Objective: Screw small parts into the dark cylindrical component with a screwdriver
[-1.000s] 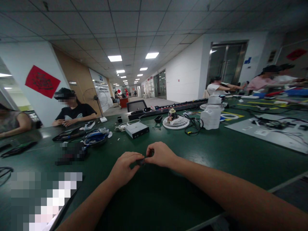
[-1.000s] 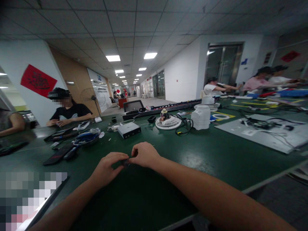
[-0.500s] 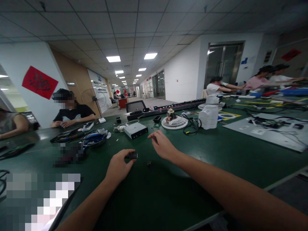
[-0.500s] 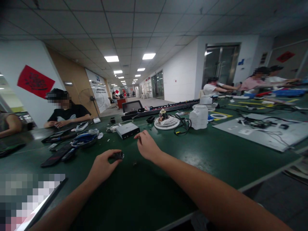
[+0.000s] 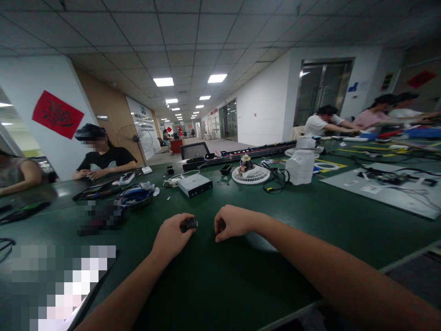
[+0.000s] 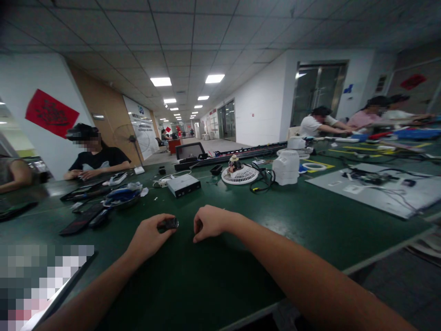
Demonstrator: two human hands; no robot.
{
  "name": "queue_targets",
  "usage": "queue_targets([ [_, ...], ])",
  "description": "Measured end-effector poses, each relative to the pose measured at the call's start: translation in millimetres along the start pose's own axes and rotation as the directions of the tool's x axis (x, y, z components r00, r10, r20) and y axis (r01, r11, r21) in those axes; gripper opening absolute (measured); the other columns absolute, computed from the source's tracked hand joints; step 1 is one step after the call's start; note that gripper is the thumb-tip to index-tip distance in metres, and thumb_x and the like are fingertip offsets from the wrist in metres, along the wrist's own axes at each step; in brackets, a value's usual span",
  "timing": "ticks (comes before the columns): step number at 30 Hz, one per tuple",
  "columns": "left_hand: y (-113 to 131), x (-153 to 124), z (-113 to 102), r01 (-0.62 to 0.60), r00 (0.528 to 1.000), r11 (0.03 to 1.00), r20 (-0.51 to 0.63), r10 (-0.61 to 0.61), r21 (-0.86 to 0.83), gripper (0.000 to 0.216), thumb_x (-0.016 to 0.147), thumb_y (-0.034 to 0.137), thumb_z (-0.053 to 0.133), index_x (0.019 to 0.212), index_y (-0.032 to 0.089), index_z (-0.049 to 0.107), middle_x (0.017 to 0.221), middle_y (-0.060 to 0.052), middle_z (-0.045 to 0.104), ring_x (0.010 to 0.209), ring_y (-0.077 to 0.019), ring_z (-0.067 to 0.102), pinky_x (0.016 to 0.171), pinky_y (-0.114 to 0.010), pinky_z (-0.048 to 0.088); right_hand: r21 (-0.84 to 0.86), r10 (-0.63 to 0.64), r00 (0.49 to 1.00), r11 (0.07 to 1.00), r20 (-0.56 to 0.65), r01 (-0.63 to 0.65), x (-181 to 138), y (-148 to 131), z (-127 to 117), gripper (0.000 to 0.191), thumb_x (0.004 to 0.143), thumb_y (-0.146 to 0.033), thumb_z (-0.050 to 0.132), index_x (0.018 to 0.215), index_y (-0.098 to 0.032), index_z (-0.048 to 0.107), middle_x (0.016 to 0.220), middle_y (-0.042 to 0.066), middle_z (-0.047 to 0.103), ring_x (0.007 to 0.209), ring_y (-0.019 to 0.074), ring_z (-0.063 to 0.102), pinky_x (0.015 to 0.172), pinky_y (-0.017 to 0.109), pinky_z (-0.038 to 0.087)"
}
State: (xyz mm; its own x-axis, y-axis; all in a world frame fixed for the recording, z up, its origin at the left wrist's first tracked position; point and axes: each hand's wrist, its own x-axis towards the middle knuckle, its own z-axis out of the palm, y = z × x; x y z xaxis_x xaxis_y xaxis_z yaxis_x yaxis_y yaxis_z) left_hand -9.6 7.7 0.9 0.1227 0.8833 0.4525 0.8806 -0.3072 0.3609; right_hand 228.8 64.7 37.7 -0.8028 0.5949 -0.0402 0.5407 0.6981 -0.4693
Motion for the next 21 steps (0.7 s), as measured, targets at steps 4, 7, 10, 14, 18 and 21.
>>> queue_targets([
  [4,0.3,0.0,-0.6,0.016,1.000,1.000,0.008,-0.016,-0.006,0.031,0.076,0.024,0.070,0.107,0.026,0.071,0.103,-0.004,0.076,0.093,-0.0249,0.071,0.083,-0.040,0.056,-0.061,-0.076,0.987,0.996,-0.141,0.068,3.1,1.0,3.1,0.022,0.076,-0.019,0.070,0.096,-0.019,0.077,0.091,0.004,0.075,0.081,0.0170,0.069,0.072,0.024,0.050],
  [7,5.3,-0.6,-1.7,-0.007,0.999,1.000,0.043,0.009,-0.030,0.031,0.076,0.024,0.070,0.108,0.026,0.071,0.103,-0.003,0.075,0.093,-0.0240,0.071,0.083,-0.038,0.056,-0.079,-0.090,0.957,0.994,-0.277,0.071,7.8,0.7,6.7,0.025,0.083,-0.014,0.063,0.103,-0.021,0.076,0.094,0.004,0.075,0.084,0.0169,0.067,0.076,0.026,0.049],
  [10,13.5,-1.9,-2.8,-0.074,0.994,0.996,0.073,0.079,-0.059,0.030,0.077,0.024,0.070,0.107,0.025,0.071,0.102,-0.003,0.075,0.092,-0.0233,0.071,0.081,-0.037,0.056,-0.075,-0.158,0.920,0.987,-0.359,0.141,11.5,0.0,10.0,0.022,0.085,-0.014,0.065,0.101,-0.022,0.077,0.097,0.005,0.073,0.087,0.0167,0.066,0.077,0.027,0.048],
  [14,21.3,-4.5,-4.1,-0.133,0.990,0.989,0.040,0.135,-0.067,0.030,0.079,0.027,0.070,0.109,0.024,0.069,0.102,-0.004,0.075,0.092,-0.0229,0.069,0.082,-0.037,0.055,-0.088,-0.263,0.869,0.964,-0.419,0.250,11.8,-2.5,12.7,0.021,0.081,-0.011,0.070,0.098,-0.020,0.077,0.099,0.006,0.071,0.089,0.0163,0.064,0.078,0.027,0.047],
  [18,22.1,-6.6,-5.0,-0.200,0.979,0.978,0.025,0.202,-0.068,0.033,0.079,0.029,0.072,0.111,0.024,0.068,0.102,-0.004,0.075,0.091,-0.0224,0.069,0.081,-0.036,0.055,-0.042,-0.252,0.851,0.964,-0.461,0.262,9.6,-6.0,13.2,0.014,0.079,-0.015,0.074,0.092,-0.021,0.078,0.083,0.002,0.072,0.082,0.0158,0.063,0.076,0.026,0.046],
  [21,21.9,-7.4,-5.3,-0.230,0.973,0.972,0.024,0.231,-0.045,0.033,0.078,0.032,0.073,0.110,0.024,0.068,0.099,-0.004,0.075,0.089,-0.0223,0.069,0.080,-0.036,0.055,-0.020,-0.265,0.840,0.957,-0.474,0.290,9.1,-5.9,13.5,0.011,0.077,-0.016,0.077,0.086,-0.022,0.078,0.084,0.002,0.071,0.082,0.0152,0.063,0.075,0.026,0.045],
])
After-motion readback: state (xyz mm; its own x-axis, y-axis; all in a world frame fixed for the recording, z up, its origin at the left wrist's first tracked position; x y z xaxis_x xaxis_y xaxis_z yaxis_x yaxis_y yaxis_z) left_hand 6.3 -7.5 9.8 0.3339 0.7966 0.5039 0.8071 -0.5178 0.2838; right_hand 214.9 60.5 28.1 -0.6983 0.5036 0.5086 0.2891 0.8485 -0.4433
